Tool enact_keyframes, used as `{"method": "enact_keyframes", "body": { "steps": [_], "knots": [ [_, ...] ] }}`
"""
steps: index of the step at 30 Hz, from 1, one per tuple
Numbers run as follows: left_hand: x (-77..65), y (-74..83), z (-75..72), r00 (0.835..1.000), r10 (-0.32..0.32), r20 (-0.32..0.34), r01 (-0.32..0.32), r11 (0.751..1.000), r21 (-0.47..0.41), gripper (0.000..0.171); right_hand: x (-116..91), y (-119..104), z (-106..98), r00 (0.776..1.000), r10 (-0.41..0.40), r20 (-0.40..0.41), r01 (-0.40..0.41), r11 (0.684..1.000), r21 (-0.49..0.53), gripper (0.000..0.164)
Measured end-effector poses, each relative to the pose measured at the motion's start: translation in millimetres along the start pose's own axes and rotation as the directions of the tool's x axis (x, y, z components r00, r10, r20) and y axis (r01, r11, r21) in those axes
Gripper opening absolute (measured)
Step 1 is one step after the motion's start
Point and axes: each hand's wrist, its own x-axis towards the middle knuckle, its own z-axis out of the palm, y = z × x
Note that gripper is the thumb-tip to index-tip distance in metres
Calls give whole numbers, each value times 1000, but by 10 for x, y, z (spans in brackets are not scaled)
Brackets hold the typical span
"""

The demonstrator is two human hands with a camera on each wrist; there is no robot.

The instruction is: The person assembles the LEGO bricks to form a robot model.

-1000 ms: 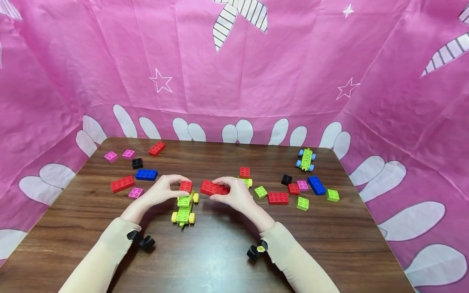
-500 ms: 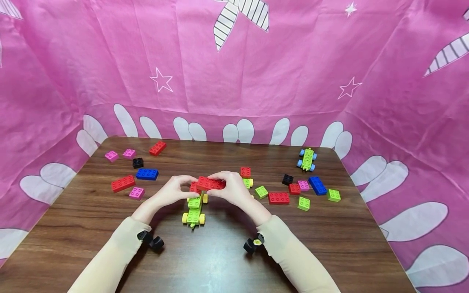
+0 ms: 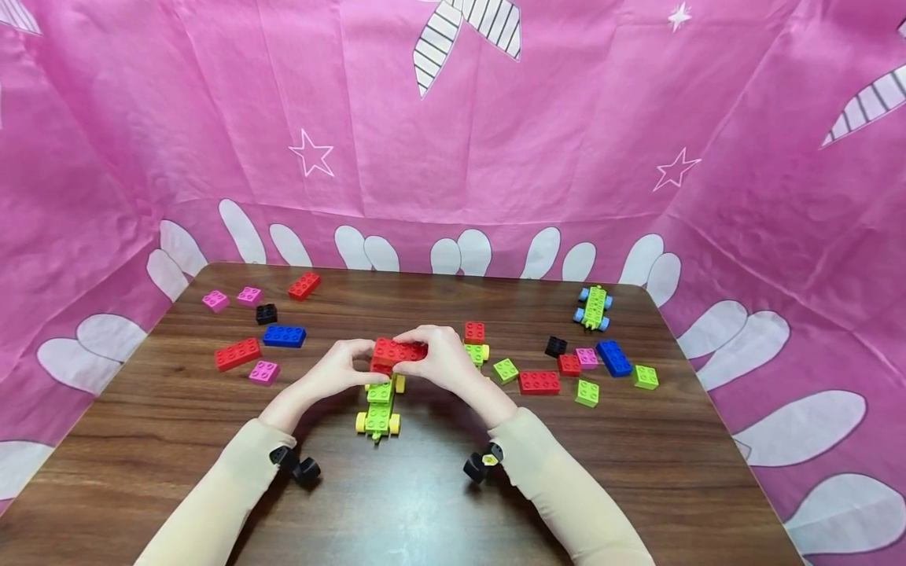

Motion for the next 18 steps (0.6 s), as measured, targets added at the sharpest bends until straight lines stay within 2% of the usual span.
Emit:
{"method": "enact_keyframes", "body": {
  "steps": [11, 18],
  "knots": [
    [-21, -20, -36, 999, -13, 38, 12, 1000, 13, 42, 20, -2, -1, 999, 6, 37, -5, 1000, -17, 41],
    [-36, -41, -56, 998, -13, 66, 17, 998, -63, 39, 36, -17, -13, 999, -12, 53, 14, 999, -48, 40]
  ]
}}
